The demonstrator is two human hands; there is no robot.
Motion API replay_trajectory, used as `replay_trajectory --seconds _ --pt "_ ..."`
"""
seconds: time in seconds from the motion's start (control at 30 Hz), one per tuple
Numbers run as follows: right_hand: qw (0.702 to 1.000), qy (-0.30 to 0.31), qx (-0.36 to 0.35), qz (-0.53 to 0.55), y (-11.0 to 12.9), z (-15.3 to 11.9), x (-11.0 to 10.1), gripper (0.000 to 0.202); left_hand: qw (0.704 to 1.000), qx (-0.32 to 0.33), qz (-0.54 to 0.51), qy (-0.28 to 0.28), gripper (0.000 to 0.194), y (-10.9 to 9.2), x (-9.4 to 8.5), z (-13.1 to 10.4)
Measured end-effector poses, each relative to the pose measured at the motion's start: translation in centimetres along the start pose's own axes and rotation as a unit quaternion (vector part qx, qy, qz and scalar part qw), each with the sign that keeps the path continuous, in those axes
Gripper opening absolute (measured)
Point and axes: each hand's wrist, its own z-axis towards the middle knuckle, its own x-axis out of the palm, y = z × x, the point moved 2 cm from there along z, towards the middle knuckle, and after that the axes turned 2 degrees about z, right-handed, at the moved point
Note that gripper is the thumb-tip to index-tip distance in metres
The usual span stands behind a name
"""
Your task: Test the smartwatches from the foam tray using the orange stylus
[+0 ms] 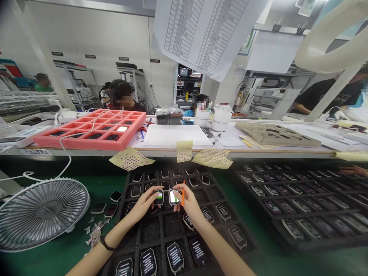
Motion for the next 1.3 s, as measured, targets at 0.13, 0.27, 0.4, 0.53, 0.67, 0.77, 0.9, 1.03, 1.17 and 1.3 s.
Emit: replay_trajectory --seconds 0.13,0.27,0.4,0.53,0.67,0.77,0.9,1.03,1.17,1.3 --pt "1.0 -0.02 0.003 -0.001 0.13 0.01 -0.13 0.026 1.0 -0.004 0.002 0.008 0.036 0.14 0.06 0.0" --pt "1.0 -0.02 -0.002 -0.009 0.08 -0.01 -0.2 0.028 1.0 -0.001 -0.012 0.013 0.038 -0.06 0.18 -0.07" --pt "1.0 -0.015 -0.008 -0.018 -0.06 0.0 -0.19 0.031 0.999 0.001 -0.029 0.018 0.039 -0.29 0.26 -0.1" --pt "1.0 0.008 -0.019 -0.018 -0.18 -0.05 -0.11 0.036 1.0 0.001 -0.018 0.006 0.035 -0.34 0.07 -0.09" --pt "0.999 0.02 -0.016 -0.02 0.01 -0.29 0.07 0.042 1.0 0.003 -0.005 -0.016 0.034 -0.31 -0.19 -0.02" --pt "1.0 0.022 -0.014 -0.017 0.01 -0.31 0.11 0.043 1.0 -0.001 -0.014 -0.015 0.035 -0.24 -0.2 0.07" --pt "1.0 -0.006 -0.019 -0.01 -0.13 -0.03 -0.02 0.036 1.0 0.004 -0.008 -0.001 0.035 -0.19 -0.02 0.06" --pt "0.998 -0.061 -0.013 -0.001 0.23 0.03 -0.13 0.032 0.999 0.008 -0.014 0.031 0.04 -0.08 0.31 -0.14" --pt "0.995 -0.098 -0.011 0.0 0.68 -0.14 -0.24 0.033 0.998 0.023 -0.01 0.051 0.047 0.14 0.55 -0.27" --pt "0.996 -0.089 -0.009 -0.007 0.51 -0.09 -0.31 0.033 0.999 0.013 -0.026 0.041 0.05 0.33 0.46 -0.15"
